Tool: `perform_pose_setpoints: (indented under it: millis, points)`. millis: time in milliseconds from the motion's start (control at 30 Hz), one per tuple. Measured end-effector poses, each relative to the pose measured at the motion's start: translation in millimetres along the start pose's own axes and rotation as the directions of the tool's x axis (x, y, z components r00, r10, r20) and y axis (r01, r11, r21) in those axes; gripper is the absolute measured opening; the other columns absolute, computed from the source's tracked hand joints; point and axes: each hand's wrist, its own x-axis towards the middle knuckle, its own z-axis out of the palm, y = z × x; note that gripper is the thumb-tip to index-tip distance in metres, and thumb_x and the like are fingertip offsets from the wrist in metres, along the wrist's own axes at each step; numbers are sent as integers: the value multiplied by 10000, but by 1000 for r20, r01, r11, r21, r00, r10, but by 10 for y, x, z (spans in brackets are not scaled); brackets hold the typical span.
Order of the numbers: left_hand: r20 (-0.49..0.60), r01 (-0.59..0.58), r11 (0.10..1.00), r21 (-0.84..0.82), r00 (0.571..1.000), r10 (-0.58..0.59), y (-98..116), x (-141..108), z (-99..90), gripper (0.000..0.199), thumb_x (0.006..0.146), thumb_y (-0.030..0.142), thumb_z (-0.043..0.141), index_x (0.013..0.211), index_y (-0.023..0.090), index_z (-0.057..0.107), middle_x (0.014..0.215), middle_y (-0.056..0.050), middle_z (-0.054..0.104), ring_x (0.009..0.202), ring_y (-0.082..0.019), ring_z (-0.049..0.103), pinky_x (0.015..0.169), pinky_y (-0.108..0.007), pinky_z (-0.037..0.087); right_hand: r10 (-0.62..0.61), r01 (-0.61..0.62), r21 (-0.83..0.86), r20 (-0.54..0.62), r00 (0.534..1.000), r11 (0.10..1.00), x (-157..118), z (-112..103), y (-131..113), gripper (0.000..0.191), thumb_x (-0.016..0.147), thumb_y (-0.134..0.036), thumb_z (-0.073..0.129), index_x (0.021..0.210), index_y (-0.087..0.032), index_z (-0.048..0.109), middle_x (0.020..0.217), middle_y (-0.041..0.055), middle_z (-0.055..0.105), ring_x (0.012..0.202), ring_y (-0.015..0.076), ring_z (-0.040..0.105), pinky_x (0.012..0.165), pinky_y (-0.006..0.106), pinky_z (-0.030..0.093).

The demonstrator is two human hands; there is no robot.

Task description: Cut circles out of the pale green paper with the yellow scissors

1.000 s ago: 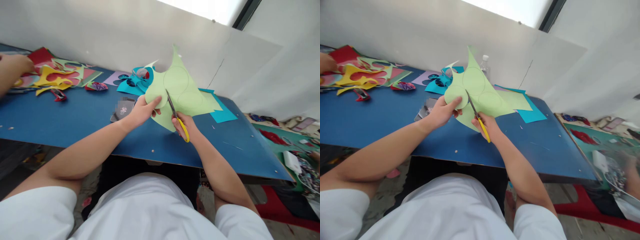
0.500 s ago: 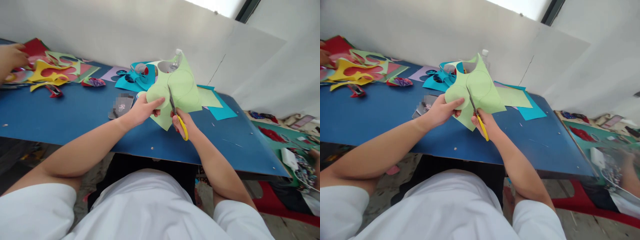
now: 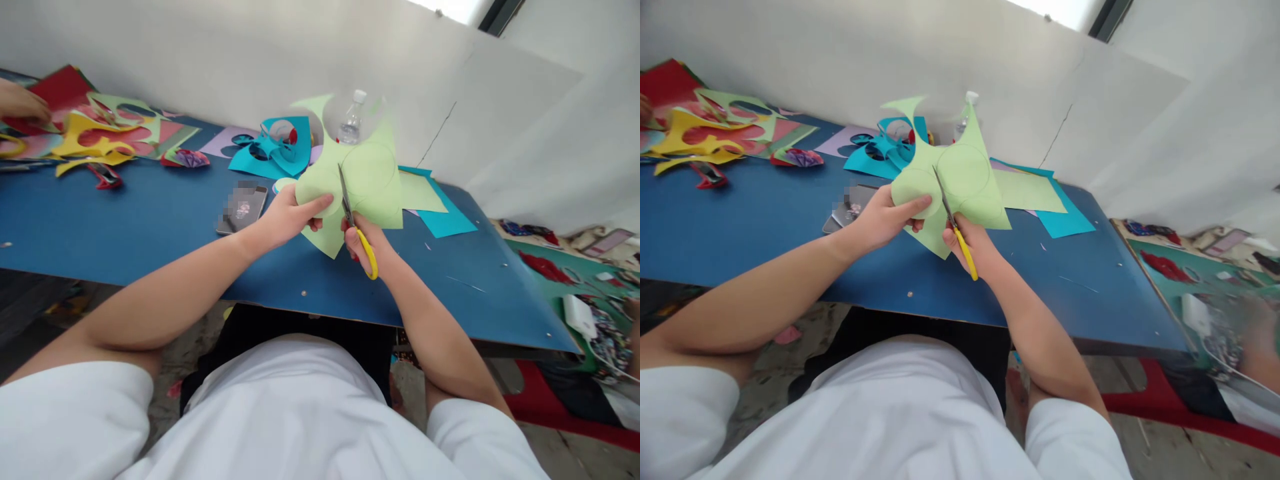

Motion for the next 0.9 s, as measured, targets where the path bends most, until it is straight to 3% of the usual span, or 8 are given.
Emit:
perform_pose_setpoints:
  millis: [900]
  points:
    - [63, 29, 998, -53, 998, -26, -16, -8, 17, 261, 833, 340, 878, 857, 136, 717, 702, -9, 670, 552, -101, 590, 499, -221, 507, -5, 4, -49, -16, 1000, 999, -5, -19, 36, 803, 838, -1054, 349, 950, -272, 489, 807, 71, 576, 791, 260, 639, 580, 363, 476]
